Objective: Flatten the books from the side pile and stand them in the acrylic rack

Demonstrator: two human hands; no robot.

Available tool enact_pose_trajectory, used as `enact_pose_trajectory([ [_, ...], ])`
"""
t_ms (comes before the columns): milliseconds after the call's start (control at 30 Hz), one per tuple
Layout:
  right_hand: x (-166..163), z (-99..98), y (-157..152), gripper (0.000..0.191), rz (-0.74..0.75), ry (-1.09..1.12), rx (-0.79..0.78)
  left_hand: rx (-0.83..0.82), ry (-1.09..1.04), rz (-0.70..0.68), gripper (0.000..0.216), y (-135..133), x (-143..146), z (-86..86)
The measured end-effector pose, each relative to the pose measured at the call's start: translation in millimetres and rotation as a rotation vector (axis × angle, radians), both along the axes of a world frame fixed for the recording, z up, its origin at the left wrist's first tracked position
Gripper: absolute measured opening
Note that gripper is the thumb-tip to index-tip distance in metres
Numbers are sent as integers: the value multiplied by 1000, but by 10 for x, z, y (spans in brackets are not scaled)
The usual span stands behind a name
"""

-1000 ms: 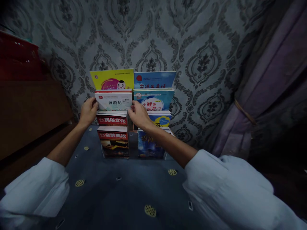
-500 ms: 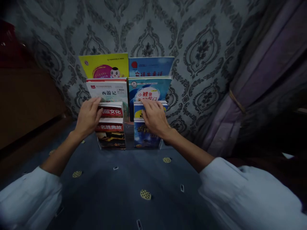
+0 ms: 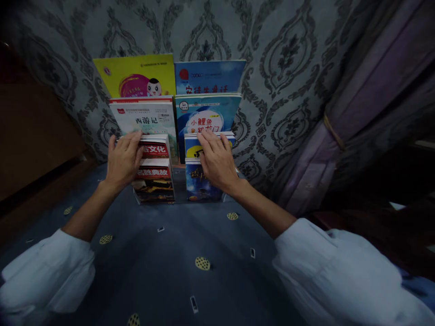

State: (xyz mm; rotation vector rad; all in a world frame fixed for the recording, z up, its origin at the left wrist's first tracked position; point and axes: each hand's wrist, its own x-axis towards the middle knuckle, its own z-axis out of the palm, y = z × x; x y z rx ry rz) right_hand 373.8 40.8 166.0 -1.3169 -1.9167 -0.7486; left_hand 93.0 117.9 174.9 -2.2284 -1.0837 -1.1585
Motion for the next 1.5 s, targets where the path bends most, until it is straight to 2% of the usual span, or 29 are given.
enact_pose_trajectory([
  [67, 8, -112, -89, 57, 28, 12, -4, 6, -9, -37, 52, -91, -7, -97],
  [200, 15, -396, -218, 53, 38, -14, -82, 12, 41, -131, 50, -248, 16, -396],
  [333, 4, -533, -216, 53, 20, -8, -110, -33, 89, -141, 46, -231, 68, -615],
  [500, -7, -543, -172, 52, 11, 11, -85, -54, 58, -111, 45, -175, 99, -642],
  [600, -5, -538, -213, 53, 32, 7, -101, -61, 34, -130, 48, -297, 139, -603],
  [733, 31, -609, -335, 58, 12, 145, -41, -138, -39, -354, 55, -641, 372, -679],
  [833, 125, -799, -362, 62, -34, 383, 59, -391, -211, -535, 65, -810, 685, -913],
  [900, 205, -976, -315, 65, -57, 584, 52, -573, -335, -623, 72, -791, 897, -1114],
  [967, 264, -1147, -238, 64, -61, 780, -16, -700, -433, -623, 76, -690, 1063, -1290],
  [1067, 264, -1310, -151, 64, -8, 875, -89, -741, -480, -611, 77, -532, 1188, -1448],
  [1200, 163, -1340, -144, 68, 25, 828, -84, -668, -452, -631, 75, -495, 1194, -1509],
  [1333, 133, -1347, -156, 71, -20, 798, -72, -654, -443, -618, 75, -529, 1171, -1525],
  [1500, 214, -1517, -138, 69, 9, 820, -69, -667, -444, -609, 76, -537, 1171, -1583],
])
